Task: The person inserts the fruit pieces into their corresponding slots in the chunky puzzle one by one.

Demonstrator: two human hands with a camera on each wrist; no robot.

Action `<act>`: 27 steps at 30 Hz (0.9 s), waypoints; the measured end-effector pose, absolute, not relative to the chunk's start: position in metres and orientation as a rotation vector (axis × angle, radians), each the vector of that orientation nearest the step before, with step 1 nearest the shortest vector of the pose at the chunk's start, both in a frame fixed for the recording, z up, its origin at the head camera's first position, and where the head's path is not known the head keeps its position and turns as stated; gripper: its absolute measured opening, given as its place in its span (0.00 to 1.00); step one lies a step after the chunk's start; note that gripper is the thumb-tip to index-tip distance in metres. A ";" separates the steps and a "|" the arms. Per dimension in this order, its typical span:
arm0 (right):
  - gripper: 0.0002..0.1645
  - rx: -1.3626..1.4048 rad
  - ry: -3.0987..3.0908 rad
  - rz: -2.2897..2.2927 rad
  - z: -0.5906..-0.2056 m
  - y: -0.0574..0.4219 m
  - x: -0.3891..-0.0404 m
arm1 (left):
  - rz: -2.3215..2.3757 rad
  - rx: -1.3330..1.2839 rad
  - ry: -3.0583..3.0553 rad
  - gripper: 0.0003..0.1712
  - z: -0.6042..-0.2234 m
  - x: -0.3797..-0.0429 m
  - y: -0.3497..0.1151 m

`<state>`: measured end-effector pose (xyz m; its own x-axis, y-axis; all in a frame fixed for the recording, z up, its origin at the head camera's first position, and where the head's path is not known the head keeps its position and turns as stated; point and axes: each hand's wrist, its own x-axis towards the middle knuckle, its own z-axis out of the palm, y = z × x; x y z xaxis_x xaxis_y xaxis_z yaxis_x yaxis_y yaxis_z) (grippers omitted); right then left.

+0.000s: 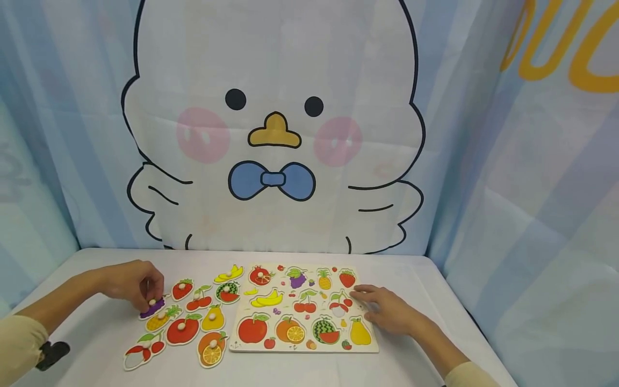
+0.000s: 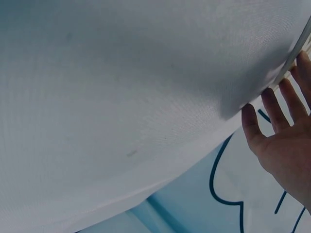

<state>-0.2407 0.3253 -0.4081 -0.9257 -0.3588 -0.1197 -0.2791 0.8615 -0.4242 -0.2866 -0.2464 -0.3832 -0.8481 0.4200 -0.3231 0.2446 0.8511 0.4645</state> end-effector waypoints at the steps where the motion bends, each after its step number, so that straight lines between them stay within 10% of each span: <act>1: 0.32 -0.497 2.839 -0.610 -0.408 0.326 -0.240 | 0.576 0.485 2.610 0.13 -0.384 -0.286 -0.246; 27: 0.32 -0.433 2.857 -0.576 -0.409 0.323 -0.240 | 0.589 0.510 2.661 0.09 -0.384 -0.289 -0.252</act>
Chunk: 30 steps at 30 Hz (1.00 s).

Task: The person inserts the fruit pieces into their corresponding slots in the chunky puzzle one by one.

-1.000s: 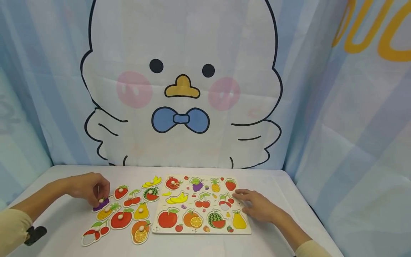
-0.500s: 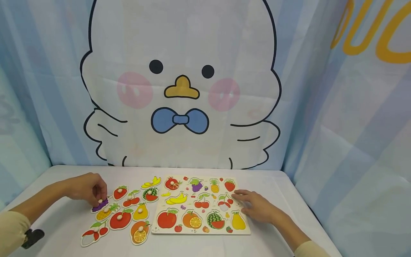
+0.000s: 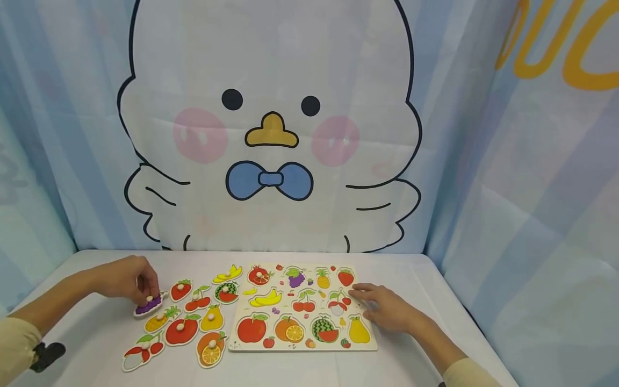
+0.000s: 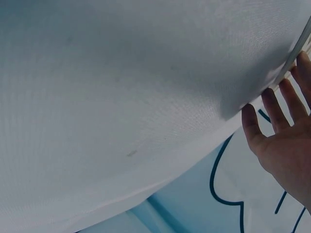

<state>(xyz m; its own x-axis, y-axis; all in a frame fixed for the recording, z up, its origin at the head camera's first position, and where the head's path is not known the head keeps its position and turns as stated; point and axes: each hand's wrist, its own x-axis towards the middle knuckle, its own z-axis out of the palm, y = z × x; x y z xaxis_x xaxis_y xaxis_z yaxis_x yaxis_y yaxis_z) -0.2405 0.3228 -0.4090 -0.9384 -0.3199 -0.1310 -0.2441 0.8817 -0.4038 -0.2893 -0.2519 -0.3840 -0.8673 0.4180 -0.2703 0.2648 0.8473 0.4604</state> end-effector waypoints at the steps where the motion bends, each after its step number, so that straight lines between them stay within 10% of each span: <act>1: 0.32 -0.426 2.857 -0.577 -0.409 0.323 -0.240 | 0.597 0.519 2.657 0.09 -0.383 -0.290 -0.252; 30: 0.32 -0.459 2.836 -0.639 -0.411 0.325 -0.241 | 0.599 0.682 2.660 0.07 -0.366 -0.315 -0.190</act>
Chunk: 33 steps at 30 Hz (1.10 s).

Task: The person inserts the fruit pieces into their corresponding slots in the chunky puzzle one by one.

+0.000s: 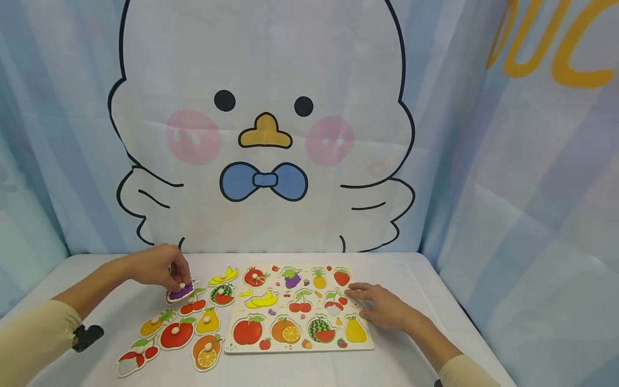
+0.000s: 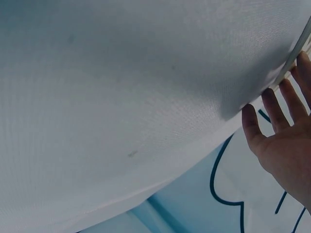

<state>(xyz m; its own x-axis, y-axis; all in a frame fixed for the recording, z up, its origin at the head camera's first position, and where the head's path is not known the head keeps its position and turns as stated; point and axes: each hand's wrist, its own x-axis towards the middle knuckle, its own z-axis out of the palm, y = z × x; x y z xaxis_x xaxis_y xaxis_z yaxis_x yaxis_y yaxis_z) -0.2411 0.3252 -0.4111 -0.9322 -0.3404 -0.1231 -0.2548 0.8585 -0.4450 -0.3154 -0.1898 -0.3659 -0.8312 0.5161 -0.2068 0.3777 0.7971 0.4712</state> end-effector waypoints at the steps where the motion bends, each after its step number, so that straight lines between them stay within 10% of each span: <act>1: 0.32 -0.459 2.834 -0.642 -0.411 0.325 -0.241 | 0.597 0.686 2.661 0.07 -0.366 -0.316 -0.187; 33: 0.32 -0.500 2.844 -0.607 -0.410 0.327 -0.239 | 0.569 0.939 2.708 0.03 -0.370 -0.335 -0.099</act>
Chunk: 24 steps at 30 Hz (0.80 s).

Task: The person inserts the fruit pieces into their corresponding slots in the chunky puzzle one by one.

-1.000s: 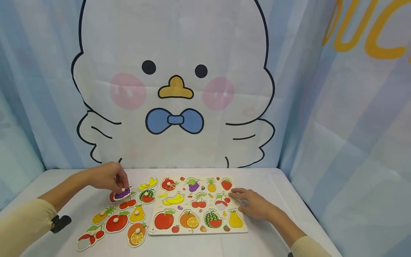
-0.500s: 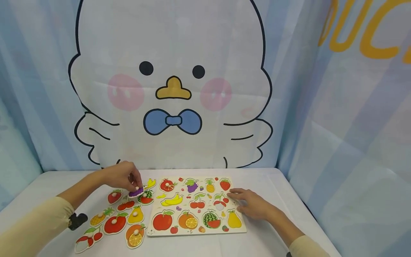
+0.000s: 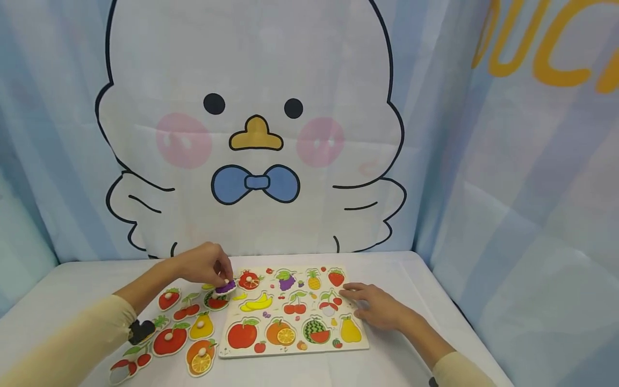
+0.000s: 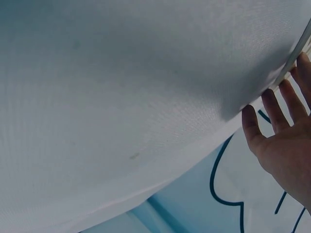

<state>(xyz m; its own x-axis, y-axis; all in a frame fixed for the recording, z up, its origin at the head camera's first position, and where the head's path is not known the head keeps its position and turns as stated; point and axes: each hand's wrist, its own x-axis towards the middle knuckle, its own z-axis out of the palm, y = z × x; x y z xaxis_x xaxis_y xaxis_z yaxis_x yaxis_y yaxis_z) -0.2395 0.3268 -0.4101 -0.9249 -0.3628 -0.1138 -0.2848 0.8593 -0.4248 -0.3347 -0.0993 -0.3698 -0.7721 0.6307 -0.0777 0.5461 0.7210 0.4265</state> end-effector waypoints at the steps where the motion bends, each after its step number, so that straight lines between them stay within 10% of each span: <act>1: 0.32 -0.505 2.841 -0.605 -0.410 0.327 -0.240 | 0.565 0.943 2.710 0.03 -0.370 -0.335 -0.096; 24: 0.32 -0.526 2.851 -0.590 -0.412 0.328 -0.241 | 0.545 0.991 2.712 0.02 -0.373 -0.350 -0.033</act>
